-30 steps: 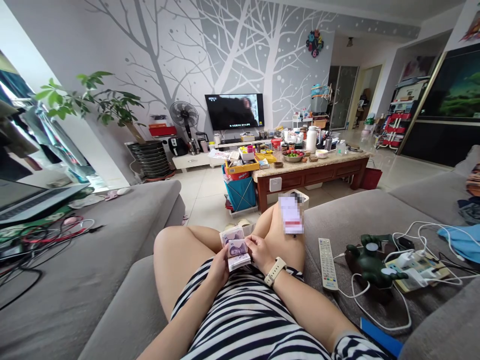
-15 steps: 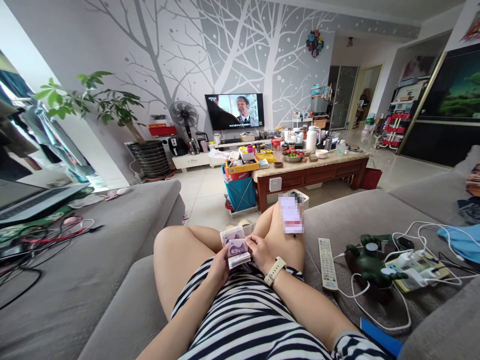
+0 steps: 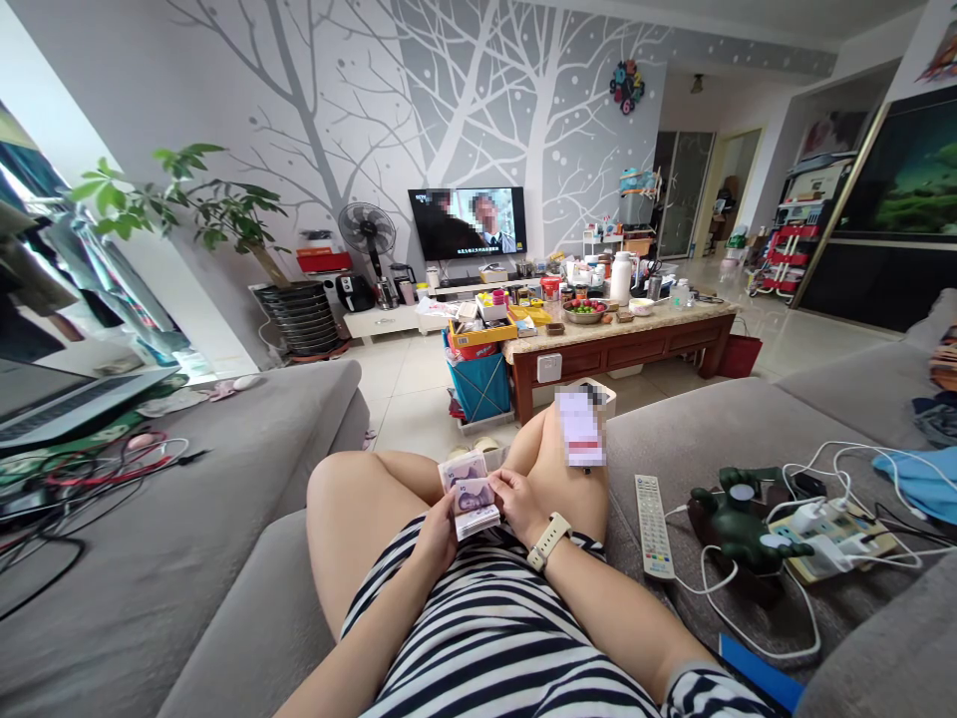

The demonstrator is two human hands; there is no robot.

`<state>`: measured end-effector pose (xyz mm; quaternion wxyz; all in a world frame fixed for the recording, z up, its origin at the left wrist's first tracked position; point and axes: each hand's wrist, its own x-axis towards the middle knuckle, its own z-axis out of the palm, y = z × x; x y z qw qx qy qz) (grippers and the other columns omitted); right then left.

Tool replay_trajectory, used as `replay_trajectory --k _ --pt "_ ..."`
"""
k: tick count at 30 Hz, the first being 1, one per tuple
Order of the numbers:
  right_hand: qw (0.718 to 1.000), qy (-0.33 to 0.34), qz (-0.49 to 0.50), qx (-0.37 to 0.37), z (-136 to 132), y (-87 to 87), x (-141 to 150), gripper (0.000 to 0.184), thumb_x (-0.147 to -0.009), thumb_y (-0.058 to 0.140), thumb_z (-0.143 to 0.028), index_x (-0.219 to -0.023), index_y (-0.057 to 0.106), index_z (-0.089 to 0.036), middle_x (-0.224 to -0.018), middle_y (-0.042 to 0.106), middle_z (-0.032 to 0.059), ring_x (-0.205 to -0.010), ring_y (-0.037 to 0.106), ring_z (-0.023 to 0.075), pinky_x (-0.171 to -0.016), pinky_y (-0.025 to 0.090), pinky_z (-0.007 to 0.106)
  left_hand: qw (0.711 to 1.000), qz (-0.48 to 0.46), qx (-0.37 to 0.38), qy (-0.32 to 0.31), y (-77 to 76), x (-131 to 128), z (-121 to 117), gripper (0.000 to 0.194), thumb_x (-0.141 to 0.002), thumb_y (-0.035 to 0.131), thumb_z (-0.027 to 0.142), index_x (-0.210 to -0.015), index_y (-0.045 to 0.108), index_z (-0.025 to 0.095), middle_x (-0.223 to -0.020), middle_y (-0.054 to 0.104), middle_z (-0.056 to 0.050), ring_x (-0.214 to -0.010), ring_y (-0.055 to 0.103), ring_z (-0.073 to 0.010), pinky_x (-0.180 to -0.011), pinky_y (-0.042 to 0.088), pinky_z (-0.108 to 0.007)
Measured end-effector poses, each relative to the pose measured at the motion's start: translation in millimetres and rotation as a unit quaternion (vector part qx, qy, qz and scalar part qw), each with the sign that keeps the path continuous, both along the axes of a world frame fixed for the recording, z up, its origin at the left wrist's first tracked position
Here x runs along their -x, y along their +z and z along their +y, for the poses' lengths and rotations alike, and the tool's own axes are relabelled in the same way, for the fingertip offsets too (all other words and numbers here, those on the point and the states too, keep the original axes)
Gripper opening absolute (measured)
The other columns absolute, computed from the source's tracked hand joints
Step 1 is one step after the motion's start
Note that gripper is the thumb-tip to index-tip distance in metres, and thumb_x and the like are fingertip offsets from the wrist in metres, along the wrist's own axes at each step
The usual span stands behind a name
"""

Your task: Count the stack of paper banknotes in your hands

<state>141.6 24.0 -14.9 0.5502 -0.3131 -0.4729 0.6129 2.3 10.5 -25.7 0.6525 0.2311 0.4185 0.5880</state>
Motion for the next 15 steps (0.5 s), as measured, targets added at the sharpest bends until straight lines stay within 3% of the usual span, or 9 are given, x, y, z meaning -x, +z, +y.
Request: replay_trajectory --k 9,15 --pt "1.0 0.002 -0.016 0.002 -0.5 -2.2 -0.7 0.039 -0.074 0.063 -0.056 -0.067 0.048 -0.02 -0.052 0.035 -0.0069 -0.045 0.026 0.008 -0.045 0.022 0.025 1.0 -0.013 -0.005 -0.003 3.2 -1.4 -0.7 0.032 -0.088 0.056 0.028 -0.109 0.066 0.007 -0.097 0.075 -0.016 -0.084 0.073 -0.0271 -0.08 0.059 -0.04" --pt "1.0 0.019 -0.017 0.002 1.2 -6.0 -0.6 0.039 -0.078 0.059 -0.057 -0.074 0.058 -0.019 -0.051 0.053 -0.0018 -0.043 0.036 0.0102 -0.046 0.025 0.025 1.0 -0.014 -0.008 -0.006 -1.2 0.3 -0.3 0.032 -0.086 0.058 0.029 -0.107 0.067 0.007 -0.096 0.075 -0.017 -0.086 0.073 -0.0285 -0.083 0.058 -0.043"
